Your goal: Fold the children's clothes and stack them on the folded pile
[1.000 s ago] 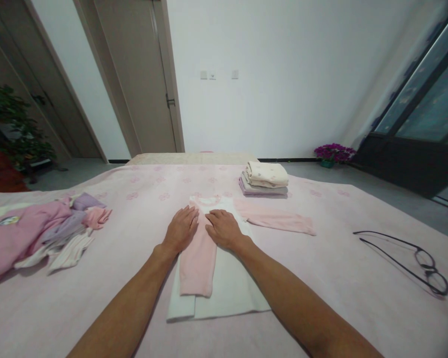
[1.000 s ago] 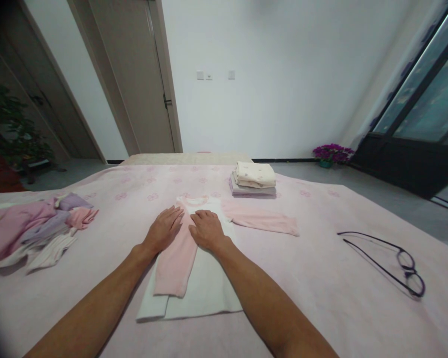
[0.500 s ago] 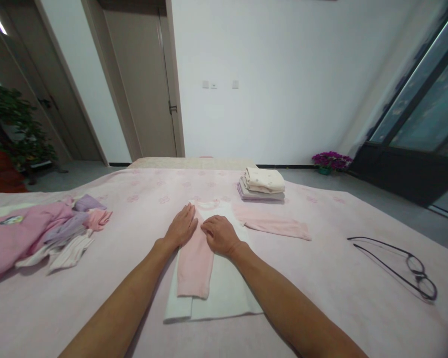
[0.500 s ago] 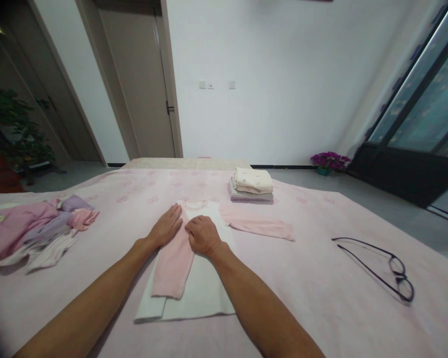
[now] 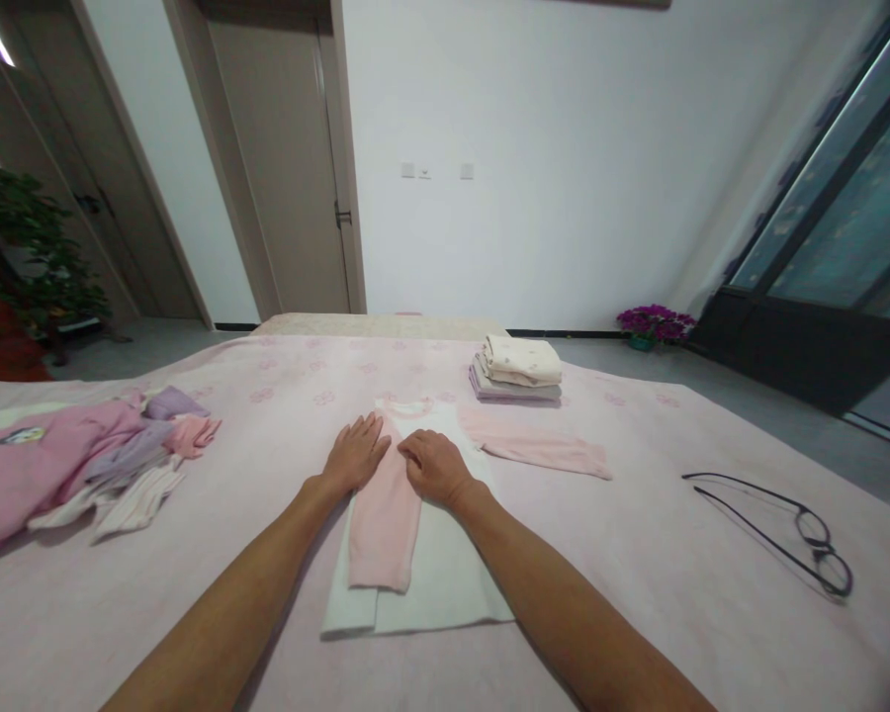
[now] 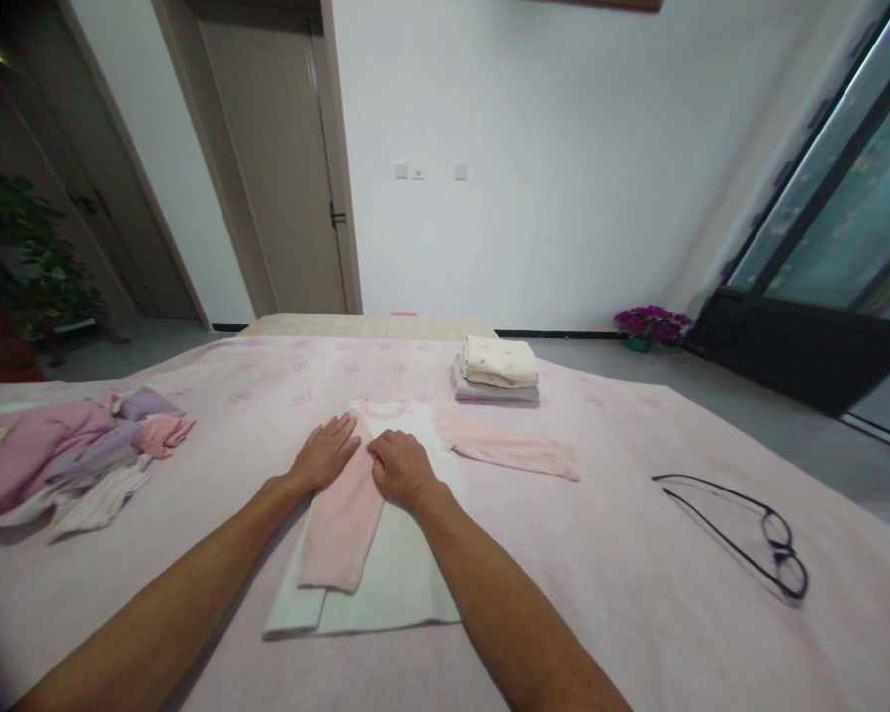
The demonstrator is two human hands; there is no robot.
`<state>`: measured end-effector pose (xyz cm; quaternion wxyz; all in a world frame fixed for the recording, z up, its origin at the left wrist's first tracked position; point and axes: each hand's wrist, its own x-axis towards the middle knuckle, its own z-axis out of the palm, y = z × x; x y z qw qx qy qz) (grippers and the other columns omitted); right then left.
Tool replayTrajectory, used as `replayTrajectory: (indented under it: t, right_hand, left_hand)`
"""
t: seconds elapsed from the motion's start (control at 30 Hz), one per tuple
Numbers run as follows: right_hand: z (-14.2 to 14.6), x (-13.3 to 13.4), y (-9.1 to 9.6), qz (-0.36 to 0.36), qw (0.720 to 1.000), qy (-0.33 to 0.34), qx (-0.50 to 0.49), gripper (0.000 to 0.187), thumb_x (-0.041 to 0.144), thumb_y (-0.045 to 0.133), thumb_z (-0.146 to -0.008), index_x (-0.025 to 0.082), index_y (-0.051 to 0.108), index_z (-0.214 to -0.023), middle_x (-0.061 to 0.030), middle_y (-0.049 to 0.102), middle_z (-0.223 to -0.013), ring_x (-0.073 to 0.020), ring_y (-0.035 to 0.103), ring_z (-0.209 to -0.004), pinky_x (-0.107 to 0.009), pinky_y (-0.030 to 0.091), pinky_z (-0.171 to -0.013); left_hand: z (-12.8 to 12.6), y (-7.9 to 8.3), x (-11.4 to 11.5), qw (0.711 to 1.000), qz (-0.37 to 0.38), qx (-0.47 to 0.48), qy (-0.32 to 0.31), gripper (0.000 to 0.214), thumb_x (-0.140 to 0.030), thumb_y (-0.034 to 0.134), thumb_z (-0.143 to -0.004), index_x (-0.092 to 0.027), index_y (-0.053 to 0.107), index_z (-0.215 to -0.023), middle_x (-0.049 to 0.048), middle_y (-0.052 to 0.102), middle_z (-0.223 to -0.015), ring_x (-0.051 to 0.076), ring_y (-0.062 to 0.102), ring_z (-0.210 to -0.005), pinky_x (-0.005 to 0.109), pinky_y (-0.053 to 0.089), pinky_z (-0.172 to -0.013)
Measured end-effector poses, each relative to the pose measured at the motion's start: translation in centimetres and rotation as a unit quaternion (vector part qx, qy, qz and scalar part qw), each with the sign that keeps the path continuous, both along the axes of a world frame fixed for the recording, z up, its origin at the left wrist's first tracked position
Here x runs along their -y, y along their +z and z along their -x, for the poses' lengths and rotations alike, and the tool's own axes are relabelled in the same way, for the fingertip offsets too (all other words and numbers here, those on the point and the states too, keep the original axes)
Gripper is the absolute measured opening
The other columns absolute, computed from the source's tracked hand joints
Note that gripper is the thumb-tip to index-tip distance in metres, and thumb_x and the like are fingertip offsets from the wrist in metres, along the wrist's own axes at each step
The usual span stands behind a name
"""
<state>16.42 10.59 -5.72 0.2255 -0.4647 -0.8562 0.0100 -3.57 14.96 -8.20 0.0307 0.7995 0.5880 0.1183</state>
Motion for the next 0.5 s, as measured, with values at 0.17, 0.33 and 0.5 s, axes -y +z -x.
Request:
replayTrajectory:
  t: [0.17,0.33,0.5]
  right_hand:
    - [0.3,-0.2,0.1,-0.007,0.999,-0.033,0.026,0.028,0.034,0.053,-0.095,0.019,0.066,-0.115,-0.0102,0.066,-0.112,-0.0238,0.054,-0.107,-0.036,0.038,-0.094]
    - [0.2,-0.4,0.0,-0.003,0.998,-0.058,0.031,0.030,0.034,0.040,-0.103,0.020,0.065,-0.109,-0.0085,0.066,-0.109,-0.0213,0.055,-0.104,-0.035,0.038,-0.092]
    - [0.2,-0.5,-0.2,-0.007,0.995,-0.093,0.038,0.030,0.036,0.041,-0.102,0.019,0.065,-0.110,-0.0107,0.064,-0.114,-0.0226,0.054,-0.108,-0.035,0.039,-0.093]
  left_hand:
    - [-0.8,0.1,4.0,0.999,-0.005,0.000,0.043,0.060,-0.047,0.024,-0.102,-0.010,0.044,-0.145,0.0214,0.039,-0.156,0.038,0.029,-0.147,0.055,0.027,-0.113]
    - [-2.8,0.1,8.7,0.999,-0.053,-0.005,-0.005,0.064,-0.050,0.030,-0.099,-0.012,0.040,-0.150,0.0185,0.032,-0.160,0.037,0.021,-0.150,0.054,0.019,-0.118]
    - [-3.4,0.9,10.5,0.998,-0.007,-0.035,-0.043,0.066,-0.052,0.034,-0.098,-0.016,0.037,-0.153,0.0165,0.028,-0.162,0.035,0.022,-0.150,0.056,0.021,-0.118]
